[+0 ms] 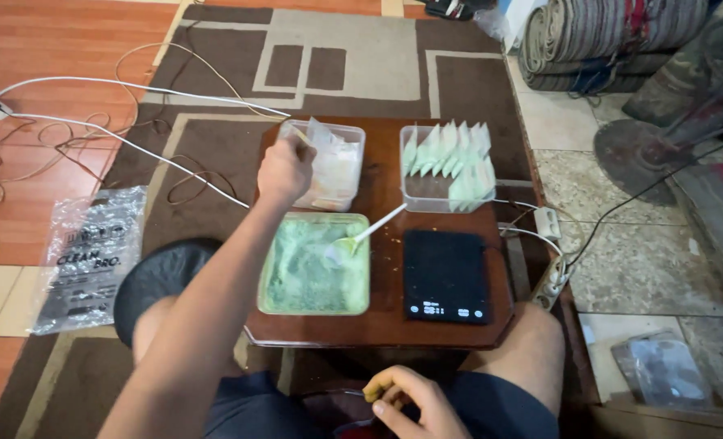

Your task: Manually portioning green powder into small plastic bags and weighing them on a digital scale.

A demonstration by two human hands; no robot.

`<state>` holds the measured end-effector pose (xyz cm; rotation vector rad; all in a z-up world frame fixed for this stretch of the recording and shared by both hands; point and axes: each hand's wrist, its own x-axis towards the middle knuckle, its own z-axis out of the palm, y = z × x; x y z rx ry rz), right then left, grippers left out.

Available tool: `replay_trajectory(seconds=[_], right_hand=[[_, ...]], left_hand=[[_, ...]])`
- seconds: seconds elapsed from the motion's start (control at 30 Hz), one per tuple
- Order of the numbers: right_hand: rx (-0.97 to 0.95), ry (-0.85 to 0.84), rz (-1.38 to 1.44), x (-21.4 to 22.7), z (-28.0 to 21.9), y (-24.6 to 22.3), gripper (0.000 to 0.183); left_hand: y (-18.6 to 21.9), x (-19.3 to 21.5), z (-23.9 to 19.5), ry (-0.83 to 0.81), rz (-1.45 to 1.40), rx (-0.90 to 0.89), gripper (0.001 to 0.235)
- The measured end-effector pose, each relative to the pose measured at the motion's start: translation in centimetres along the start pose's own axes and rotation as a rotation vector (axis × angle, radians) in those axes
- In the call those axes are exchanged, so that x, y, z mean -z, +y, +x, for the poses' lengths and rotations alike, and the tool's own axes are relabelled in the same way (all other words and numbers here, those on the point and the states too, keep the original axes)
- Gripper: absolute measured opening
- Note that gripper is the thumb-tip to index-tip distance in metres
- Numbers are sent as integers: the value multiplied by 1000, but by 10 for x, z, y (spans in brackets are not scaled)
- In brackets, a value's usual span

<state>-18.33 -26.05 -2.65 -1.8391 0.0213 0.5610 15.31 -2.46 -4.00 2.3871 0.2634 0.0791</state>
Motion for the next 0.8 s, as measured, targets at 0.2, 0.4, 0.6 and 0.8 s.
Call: replay_trajectory(seconds=[0.2, 0.4, 0.6, 0.8], right_hand=[[56, 9, -77, 10, 10, -16, 21], [323, 148, 244, 7, 17, -31, 30], [334, 404, 640, -45, 11, -17, 45], [375, 343, 291, -44, -12, -28, 19]], left_hand=[[-33, -6, 5, 177, -287, -257, 23], [23, 43, -137, 217, -801, -364, 14], [12, 29, -317, -50, -1022, 0, 16], [-18, 23, -361, -79, -1268, 279, 25]])
